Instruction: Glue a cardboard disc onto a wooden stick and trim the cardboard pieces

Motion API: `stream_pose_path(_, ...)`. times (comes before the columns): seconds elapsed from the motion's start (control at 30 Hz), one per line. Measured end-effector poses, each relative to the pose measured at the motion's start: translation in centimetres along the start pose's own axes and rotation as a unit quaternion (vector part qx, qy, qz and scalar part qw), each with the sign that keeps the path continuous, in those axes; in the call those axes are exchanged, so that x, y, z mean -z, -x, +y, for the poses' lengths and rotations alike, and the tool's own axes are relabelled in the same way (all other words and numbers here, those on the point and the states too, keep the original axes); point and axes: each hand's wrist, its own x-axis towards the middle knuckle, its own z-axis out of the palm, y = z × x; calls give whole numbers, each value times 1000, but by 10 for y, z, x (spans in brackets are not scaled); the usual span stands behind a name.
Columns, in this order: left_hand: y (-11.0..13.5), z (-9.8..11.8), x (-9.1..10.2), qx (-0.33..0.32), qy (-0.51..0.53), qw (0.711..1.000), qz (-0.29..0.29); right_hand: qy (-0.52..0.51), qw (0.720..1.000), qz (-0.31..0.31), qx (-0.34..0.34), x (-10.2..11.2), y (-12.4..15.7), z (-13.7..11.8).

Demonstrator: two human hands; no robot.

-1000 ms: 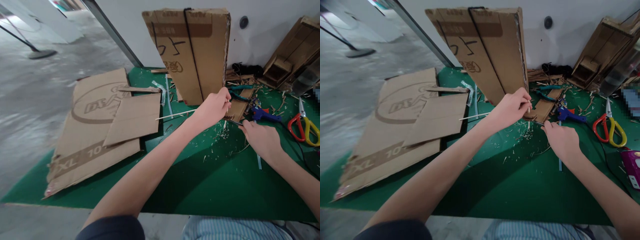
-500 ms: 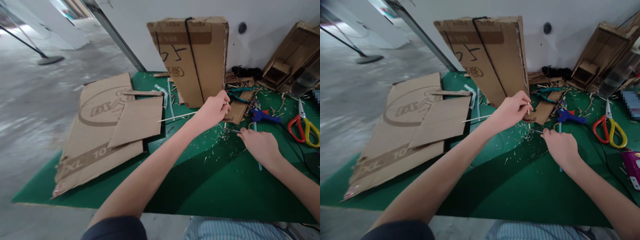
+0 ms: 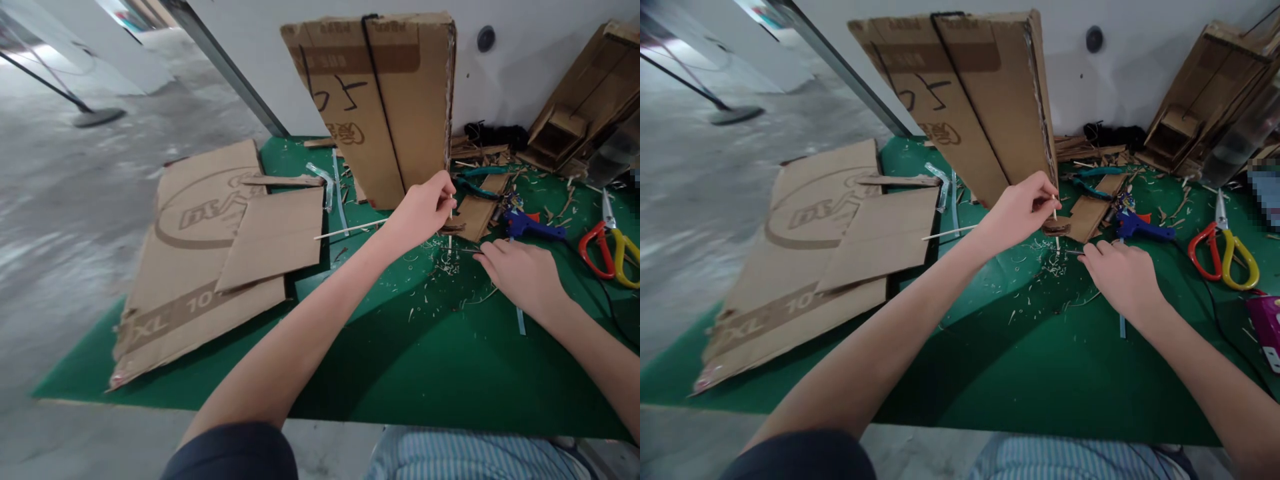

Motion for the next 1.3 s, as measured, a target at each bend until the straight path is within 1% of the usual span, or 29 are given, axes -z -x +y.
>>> stream_pose_path(0.07, -2, -4, -1, 6, -11, 1000, 11, -10, 1000, 6, 11, -3, -1, 1)
stream_pose_path(0.17, -4, -7, -2, 21, -6, 1000, 12, -19, 1000, 10, 15, -4, -3, 1)
stream_pose_path(0.27, -5, -7, -2, 29, -3, 999, 13, -16, 1000, 12, 20, -3, -4, 2)
stream_pose_path(0.5, -5, -6, -3, 30, -7, 999, 14, -3, 999, 47, 7, -6, -6, 7)
stream_pose_path(0.8, -3, -1, -3, 27, -17, 999, 22, -3, 999, 47, 3, -8, -7, 9)
stream_pose_path(1.0, -3, -3, -3, 25, -23, 999, 28, -18, 999, 26, 22, -6, -6, 7)
stream_pose_path(1.17, -3, -5, -3, 27, -32, 999, 30, -6, 999, 47, 12, -6, -7, 8)
stream_pose_path(1.3, -3, -4, -3, 22, -46, 998, 30, -11, 999, 49, 4, -7, -7, 10)
